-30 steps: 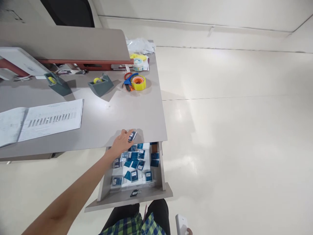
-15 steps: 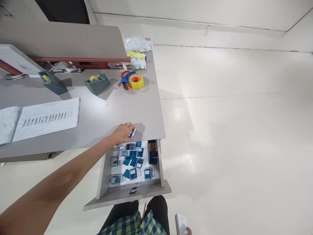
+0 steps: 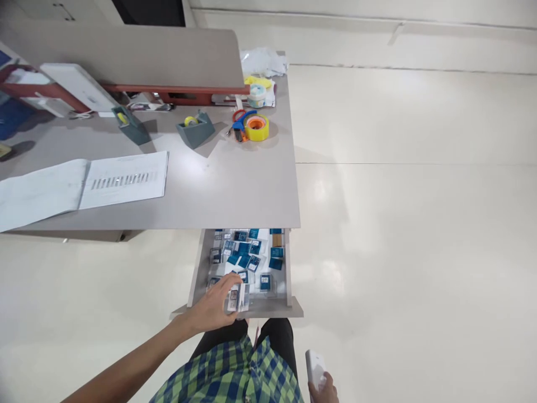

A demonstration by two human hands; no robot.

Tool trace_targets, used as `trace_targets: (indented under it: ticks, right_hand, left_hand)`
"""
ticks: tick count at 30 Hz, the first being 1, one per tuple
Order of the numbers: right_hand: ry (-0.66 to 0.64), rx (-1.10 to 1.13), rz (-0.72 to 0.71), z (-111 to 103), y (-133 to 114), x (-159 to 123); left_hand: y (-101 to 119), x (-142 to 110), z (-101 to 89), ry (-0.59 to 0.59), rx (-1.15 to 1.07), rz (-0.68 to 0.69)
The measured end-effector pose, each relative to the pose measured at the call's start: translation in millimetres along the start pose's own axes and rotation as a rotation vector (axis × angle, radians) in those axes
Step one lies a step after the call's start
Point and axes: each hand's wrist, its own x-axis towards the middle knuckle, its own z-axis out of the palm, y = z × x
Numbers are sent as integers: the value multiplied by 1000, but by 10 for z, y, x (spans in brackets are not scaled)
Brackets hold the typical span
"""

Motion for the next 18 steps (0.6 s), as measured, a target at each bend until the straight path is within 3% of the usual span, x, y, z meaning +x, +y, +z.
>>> trace_targets:
  ticks: [3,8,13,18]
  right_hand:
    - [-5,12,-60,-201,-116,-14]
    - [-3,24,-53,-333,-197,135]
    - [14,85,-41,-384,-297,237]
    - [78,84,-10,-297,-319,314]
  left_hand:
    - [79,-90,38,105,-79,8]
    - [118,-108,-18,257,-146,130]
    - [107,-106,-58,375,-149,232]
    - [114,-85,-118,478,-118,264]
